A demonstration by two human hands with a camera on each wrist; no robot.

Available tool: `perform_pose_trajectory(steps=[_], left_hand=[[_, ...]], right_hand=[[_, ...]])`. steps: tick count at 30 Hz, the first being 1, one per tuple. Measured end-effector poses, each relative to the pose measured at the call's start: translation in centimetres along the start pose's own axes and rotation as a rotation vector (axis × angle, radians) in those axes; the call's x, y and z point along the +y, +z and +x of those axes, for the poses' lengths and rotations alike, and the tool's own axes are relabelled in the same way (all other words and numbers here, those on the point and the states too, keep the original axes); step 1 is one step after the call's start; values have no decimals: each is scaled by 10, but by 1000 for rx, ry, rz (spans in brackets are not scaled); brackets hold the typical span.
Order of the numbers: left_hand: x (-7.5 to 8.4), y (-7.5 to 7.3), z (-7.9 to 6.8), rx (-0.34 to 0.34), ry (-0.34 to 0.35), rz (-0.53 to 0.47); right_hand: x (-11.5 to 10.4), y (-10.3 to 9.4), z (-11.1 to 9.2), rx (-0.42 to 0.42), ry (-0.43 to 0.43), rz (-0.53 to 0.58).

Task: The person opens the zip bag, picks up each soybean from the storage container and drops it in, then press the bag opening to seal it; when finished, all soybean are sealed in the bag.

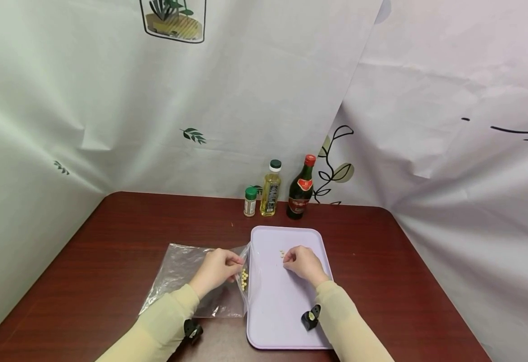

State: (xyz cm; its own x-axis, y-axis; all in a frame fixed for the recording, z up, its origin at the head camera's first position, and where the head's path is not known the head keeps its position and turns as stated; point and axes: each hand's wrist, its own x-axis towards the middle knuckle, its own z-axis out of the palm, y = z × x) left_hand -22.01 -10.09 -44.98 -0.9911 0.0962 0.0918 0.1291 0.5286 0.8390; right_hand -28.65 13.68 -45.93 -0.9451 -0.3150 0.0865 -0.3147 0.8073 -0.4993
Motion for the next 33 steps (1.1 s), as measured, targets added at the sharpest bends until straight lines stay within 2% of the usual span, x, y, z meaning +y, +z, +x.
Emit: perform_pose_trajectory(steps=[5,14,21,29,33], left_hand=[[1,0,0,1,6,-1],[0,2,0,-14,41,7],[-2,2,0,-31,60,4],[1,3,0,-35,55,13],[2,3,1,-36,59,12]], right_hand=[[-2,-1,-2,-1,8,11],[-11,-3,-10,-17,-8,111],[-23,0,-16,-42,-108,163],[-37,1,-20,-31,-177,178],[-41,1,-21,-56,-195,192]])
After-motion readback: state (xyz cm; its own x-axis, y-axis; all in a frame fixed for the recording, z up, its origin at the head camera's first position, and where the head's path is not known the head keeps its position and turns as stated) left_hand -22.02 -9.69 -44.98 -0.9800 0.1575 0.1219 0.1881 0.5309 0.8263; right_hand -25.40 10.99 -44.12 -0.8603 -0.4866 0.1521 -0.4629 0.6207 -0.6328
